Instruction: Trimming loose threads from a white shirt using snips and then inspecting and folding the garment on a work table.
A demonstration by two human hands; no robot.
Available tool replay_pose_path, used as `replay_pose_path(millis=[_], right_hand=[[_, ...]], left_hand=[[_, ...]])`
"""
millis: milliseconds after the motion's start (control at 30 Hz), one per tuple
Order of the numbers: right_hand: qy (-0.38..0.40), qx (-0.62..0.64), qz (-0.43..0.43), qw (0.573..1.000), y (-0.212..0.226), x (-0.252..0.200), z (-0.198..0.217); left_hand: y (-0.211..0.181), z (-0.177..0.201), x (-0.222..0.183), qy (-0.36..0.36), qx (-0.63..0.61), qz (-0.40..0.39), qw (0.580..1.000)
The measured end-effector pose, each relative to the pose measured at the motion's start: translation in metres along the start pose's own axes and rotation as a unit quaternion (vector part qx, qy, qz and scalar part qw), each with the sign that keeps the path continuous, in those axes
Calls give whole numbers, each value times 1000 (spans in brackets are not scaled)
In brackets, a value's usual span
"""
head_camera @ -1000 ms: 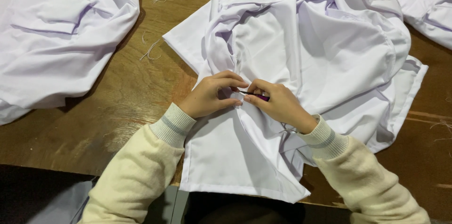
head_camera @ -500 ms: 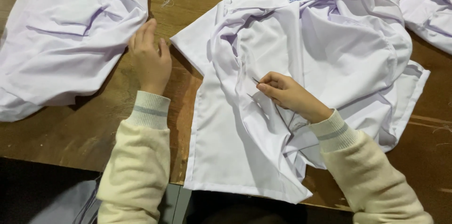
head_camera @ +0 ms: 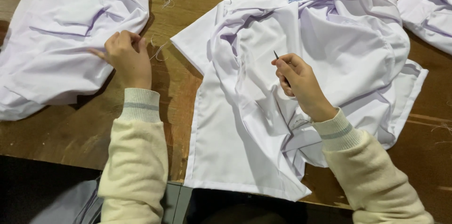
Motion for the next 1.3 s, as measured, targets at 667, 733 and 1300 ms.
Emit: replay_pose_path(millis=[667, 733, 1300], right_hand=[[-64, -23, 74, 995, 4, 4, 15], [-63, -24, 75, 995, 4, 4, 15], [-69, -56, 104, 991, 0, 9, 24]], left_hand=[[10, -45, -13, 99, 75, -112, 986], [14, -45, -12, 114, 101, -90, 984], [31, -50, 0, 4, 37, -62, 997]])
Point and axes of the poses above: each hand's wrist, its own x-axis towards the middle knuckle, its own z-axis out of the back of the hand, y = z × x, the point moved 4 cm from there along x, towards the middle knuckle, and after that the axes turned 3 degrees about z, right-handed, at the moved point
